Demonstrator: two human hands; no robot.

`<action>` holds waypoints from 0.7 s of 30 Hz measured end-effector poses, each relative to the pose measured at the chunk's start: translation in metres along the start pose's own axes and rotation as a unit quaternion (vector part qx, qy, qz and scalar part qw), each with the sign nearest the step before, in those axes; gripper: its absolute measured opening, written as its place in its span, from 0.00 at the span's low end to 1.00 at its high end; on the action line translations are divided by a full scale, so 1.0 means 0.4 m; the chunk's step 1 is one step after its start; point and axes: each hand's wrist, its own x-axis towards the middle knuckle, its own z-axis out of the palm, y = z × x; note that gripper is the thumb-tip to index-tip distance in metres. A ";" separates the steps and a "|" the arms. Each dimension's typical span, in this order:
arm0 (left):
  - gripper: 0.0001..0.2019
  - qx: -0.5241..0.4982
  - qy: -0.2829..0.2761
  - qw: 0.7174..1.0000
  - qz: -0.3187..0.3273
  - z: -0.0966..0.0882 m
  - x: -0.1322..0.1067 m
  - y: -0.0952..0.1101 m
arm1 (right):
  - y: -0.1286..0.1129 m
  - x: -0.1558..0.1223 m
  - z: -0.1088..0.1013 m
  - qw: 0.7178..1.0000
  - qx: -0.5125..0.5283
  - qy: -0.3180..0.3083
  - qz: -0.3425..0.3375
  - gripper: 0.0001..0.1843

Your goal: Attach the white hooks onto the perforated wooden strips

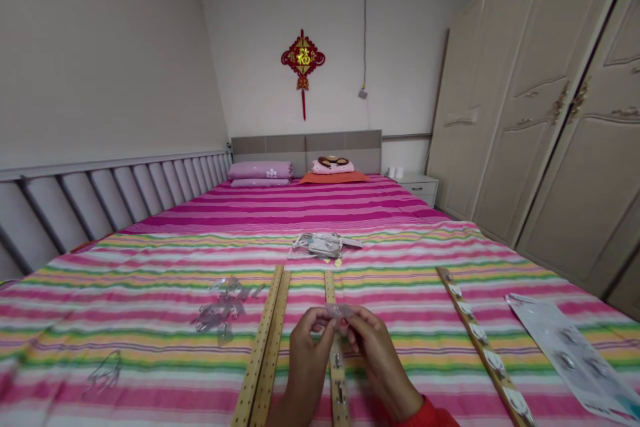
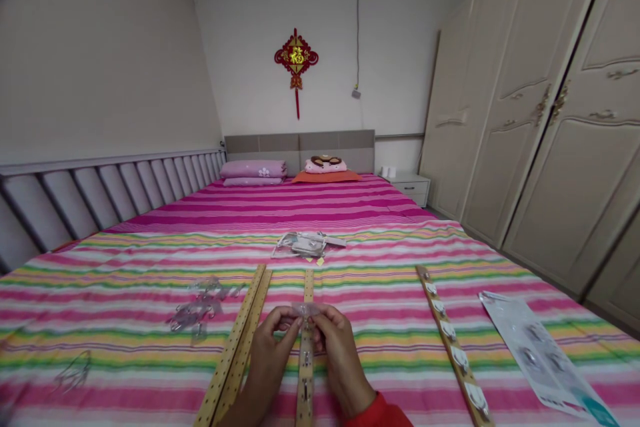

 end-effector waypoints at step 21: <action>0.14 -0.169 -0.073 0.975 -0.126 0.009 -0.004 -0.004 | -0.028 -0.013 -0.022 0.999 0.010 -0.044 -0.009 0.21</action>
